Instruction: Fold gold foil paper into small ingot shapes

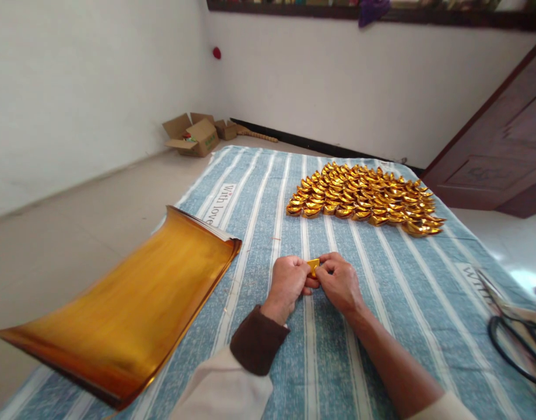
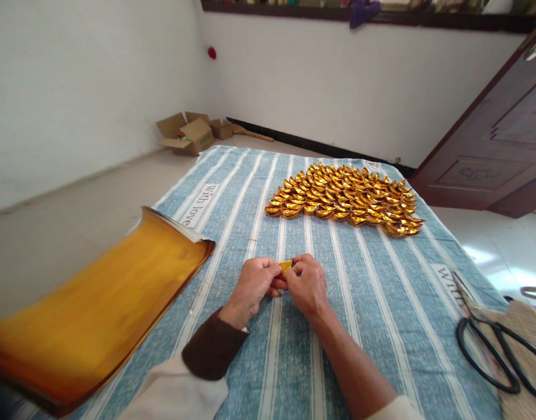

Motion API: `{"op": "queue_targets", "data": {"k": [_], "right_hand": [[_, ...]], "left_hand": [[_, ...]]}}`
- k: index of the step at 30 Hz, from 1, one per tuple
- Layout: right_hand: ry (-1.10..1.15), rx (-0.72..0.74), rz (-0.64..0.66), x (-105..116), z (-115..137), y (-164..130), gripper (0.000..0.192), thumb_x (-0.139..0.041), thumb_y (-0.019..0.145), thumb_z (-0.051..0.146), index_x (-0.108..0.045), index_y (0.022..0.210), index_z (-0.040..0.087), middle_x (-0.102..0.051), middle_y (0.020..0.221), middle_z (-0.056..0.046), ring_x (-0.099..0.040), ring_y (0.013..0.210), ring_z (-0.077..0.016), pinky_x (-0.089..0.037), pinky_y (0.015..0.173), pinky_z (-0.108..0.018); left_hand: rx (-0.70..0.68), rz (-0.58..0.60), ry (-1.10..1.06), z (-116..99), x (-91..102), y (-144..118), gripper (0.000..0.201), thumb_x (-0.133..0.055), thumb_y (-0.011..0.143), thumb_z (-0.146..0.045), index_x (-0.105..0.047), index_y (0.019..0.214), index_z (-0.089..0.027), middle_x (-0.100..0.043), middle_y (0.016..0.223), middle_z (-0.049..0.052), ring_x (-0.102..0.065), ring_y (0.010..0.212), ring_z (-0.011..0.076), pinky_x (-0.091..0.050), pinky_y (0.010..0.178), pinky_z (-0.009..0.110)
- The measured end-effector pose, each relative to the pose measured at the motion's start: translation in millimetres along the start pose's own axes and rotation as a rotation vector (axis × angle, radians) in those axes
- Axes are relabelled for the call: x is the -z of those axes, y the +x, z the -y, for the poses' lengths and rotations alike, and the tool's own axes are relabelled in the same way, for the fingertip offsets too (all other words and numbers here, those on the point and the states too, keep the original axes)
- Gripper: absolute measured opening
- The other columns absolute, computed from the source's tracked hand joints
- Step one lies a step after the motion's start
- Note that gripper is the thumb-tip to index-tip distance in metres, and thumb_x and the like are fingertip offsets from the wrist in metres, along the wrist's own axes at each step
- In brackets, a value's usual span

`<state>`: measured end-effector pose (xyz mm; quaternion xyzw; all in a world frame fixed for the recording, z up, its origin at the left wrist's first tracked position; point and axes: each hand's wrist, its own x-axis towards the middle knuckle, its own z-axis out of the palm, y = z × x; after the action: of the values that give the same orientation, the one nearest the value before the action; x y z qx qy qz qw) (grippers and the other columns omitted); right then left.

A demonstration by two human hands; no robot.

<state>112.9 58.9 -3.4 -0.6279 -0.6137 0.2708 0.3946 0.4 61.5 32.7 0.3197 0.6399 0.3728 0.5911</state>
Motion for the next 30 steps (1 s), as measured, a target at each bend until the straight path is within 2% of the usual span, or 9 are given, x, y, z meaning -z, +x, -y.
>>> {"op": "queue_targets", "data": {"k": [6, 12, 19, 26, 30], "right_hand": [[-0.003, -0.022, 0.037, 3, 1, 1, 0.026, -0.054, 0.07, 0.023, -0.058, 0.044, 0.02, -0.066, 0.085, -0.004, -0.06, 0.066, -0.0138, -0.042, 0.063, -0.028], [-0.001, -0.009, 0.081, 7, -1, 2, 0.028, -0.055, 0.074, 0.026, -0.061, 0.047, 0.021, -0.067, 0.088, -0.005, -0.062, 0.073, -0.0161, -0.043, 0.068, -0.03], [0.031, 0.084, 0.1, 9, -9, 0, 0.027, -0.058, 0.08, 0.036, -0.066, 0.059, 0.021, -0.065, 0.09, -0.006, -0.061, 0.08, -0.0176, -0.044, 0.074, -0.032], [-0.045, 0.28, 0.057, 8, -9, -2, 0.025, -0.055, 0.086, 0.031, -0.065, 0.065, 0.021, -0.064, 0.082, -0.006, -0.058, 0.079, -0.0186, -0.045, 0.076, -0.034], [-0.117, 0.339, 0.062, 10, -10, -3, 0.025, -0.052, 0.089, 0.029, -0.066, 0.07, 0.021, -0.064, 0.082, -0.006, -0.058, 0.079, -0.0187, -0.046, 0.075, -0.033]], "left_hand": [[-0.002, 0.024, -0.01, 3, 1.9, 0, 0.015, -0.055, 0.074, -0.003, -0.055, 0.062, -0.013, -0.062, 0.051, 0.003, -0.064, 0.047, 0.0147, -0.039, 0.034, 0.014], [0.001, 0.052, -0.019, 5, 2.9, 2, 0.017, -0.055, 0.075, -0.004, -0.054, 0.061, -0.013, -0.061, 0.05, 0.003, -0.063, 0.046, 0.0148, -0.038, 0.033, 0.015], [0.018, 0.051, -0.025, 3, 2.9, 1, 0.021, -0.051, 0.076, 0.0, -0.054, 0.06, -0.014, -0.059, 0.048, 0.002, -0.063, 0.044, 0.0143, -0.039, 0.034, 0.015], [0.04, 0.058, -0.036, 3, 3.4, 0, 0.017, -0.054, 0.076, -0.002, -0.055, 0.063, -0.013, -0.06, 0.048, 0.001, -0.062, 0.043, 0.0123, -0.039, 0.035, 0.013], [0.034, 0.051, -0.039, 3, 3.2, 0, 0.017, -0.054, 0.076, -0.003, -0.055, 0.063, -0.014, -0.061, 0.048, 0.002, -0.063, 0.044, 0.0129, -0.039, 0.035, 0.014]]}}
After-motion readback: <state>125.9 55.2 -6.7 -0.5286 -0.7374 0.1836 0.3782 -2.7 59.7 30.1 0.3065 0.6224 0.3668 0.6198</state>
